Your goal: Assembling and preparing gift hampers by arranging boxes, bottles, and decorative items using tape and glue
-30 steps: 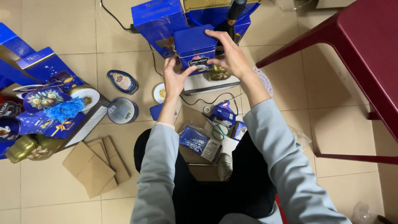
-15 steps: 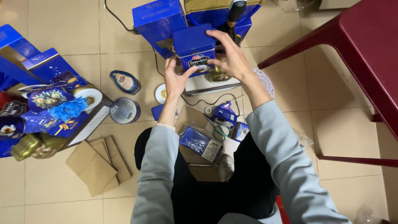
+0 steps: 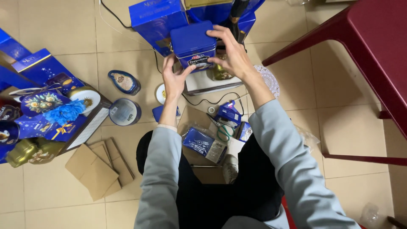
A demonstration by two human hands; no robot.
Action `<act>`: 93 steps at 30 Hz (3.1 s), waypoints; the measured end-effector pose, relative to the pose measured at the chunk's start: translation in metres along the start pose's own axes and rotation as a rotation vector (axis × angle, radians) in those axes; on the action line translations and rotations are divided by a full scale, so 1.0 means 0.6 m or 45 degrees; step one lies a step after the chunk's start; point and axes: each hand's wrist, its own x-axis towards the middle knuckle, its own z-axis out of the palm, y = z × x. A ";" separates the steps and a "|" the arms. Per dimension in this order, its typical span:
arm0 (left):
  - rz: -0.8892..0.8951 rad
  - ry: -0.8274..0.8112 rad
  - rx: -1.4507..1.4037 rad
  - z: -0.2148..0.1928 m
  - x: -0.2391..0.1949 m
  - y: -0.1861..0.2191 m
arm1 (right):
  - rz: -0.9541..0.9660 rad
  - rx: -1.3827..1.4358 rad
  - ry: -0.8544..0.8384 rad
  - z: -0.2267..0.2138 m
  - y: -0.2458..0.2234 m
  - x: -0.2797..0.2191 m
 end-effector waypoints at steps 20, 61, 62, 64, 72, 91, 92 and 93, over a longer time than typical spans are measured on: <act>0.004 0.015 0.020 0.001 0.006 -0.002 | 0.107 0.077 0.010 0.004 0.001 -0.001; -0.578 -1.176 1.360 -0.169 -0.191 -0.294 | 0.660 0.025 -1.112 0.493 0.178 -0.450; -0.559 -1.180 1.322 -0.158 -0.185 -0.301 | 0.624 0.012 -1.188 0.490 0.168 -0.436; -0.522 -1.154 1.309 -0.149 -0.168 -0.218 | 0.585 -0.039 -1.220 0.489 0.155 -0.429; -0.368 -0.914 1.316 -0.203 -0.153 -0.090 | 0.364 -0.296 -1.455 0.463 0.109 -0.376; -1.340 -0.876 1.024 -0.144 -0.436 -0.351 | 0.668 0.077 -0.454 0.414 0.143 -0.289; -1.352 -0.900 0.972 -0.132 -0.451 -0.365 | 0.674 0.075 -0.404 0.417 0.154 -0.295; -1.355 -0.868 0.969 -0.131 -0.459 -0.399 | 0.646 0.078 -0.413 0.419 0.140 -0.290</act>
